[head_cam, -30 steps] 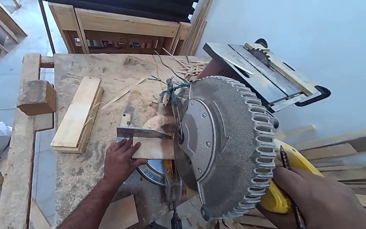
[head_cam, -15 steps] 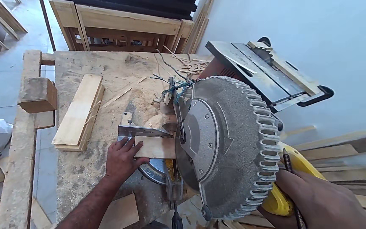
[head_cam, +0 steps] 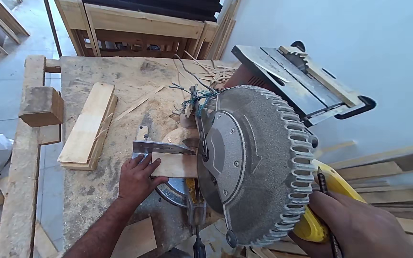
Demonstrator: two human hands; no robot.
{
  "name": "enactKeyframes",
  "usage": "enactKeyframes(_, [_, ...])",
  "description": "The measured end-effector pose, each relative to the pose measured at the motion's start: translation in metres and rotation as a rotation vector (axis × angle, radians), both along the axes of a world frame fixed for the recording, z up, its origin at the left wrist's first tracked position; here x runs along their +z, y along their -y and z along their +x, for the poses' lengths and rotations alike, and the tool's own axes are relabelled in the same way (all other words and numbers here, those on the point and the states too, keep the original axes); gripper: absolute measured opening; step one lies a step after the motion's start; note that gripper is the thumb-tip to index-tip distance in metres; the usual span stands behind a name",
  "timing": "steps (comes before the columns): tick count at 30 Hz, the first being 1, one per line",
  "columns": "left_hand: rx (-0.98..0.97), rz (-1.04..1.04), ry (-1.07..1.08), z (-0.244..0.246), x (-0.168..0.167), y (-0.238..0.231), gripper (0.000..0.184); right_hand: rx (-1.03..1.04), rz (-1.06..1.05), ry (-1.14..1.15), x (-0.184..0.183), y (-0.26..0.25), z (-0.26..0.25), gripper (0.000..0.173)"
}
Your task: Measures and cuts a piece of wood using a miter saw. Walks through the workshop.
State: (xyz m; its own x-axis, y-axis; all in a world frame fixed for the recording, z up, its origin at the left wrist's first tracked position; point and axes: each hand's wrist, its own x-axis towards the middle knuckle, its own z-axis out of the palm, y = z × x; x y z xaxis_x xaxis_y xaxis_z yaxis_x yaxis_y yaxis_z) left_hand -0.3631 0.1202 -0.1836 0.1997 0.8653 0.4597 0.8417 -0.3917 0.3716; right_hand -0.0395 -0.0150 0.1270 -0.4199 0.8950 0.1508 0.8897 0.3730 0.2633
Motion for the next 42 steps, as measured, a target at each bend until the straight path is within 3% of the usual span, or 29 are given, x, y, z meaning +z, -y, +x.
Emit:
enactKeyframes(13, [-0.009,-0.003,0.014,-0.001,0.001,-0.002,0.067,-0.002,0.032,0.016,-0.005,0.001,0.000,0.037])
enactKeyframes(21, [-0.008,-0.096,-0.025,0.000,0.013,0.000,0.070,-0.064,0.035,-0.003,-0.068,0.025,-0.009,0.033])
enactKeyframes(25, [-0.032,-0.194,-0.058,0.004,0.036,0.002,0.073,-0.080,0.050,-0.099,-0.020,0.011,-0.001,0.035])
enactKeyframes(29, [-0.086,-0.180,-0.102,0.007,0.049,0.007,0.078,-0.032,0.412,-0.323,0.034,-0.015,0.016,0.042])
enactKeyframes(31, [-0.140,-0.175,-0.120,0.003,0.051,0.008,0.073,-0.035,0.604,-0.497,0.038,-0.021,0.028,0.045])
enactKeyframes(33, [-0.220,-0.227,-0.159,0.003,0.055,0.001,0.065,-0.073,0.790,-0.667,0.012,-0.024,0.052,0.038])
enactKeyframes(35, [-0.260,-0.320,-0.172,0.005,0.064,-0.005,0.067,-0.365,0.755,-0.784,-0.051,-0.024,0.082,0.040])
enactKeyframes(38, [-0.223,-0.577,-0.207,0.012,0.092,-0.001,0.097,-0.785,0.160,-0.843,-0.165,-0.038,0.136,0.053])
enactKeyframes(40, [-0.181,-0.692,-0.196,0.006,0.115,0.011,0.100,-0.790,-0.144,-0.835,-0.218,-0.060,0.168,0.060])
enactKeyframes(42, [-0.103,-0.768,-0.135,-0.020,0.118,0.041,0.091,-0.712,-0.285,-0.830,-0.252,-0.076,0.187,0.065])
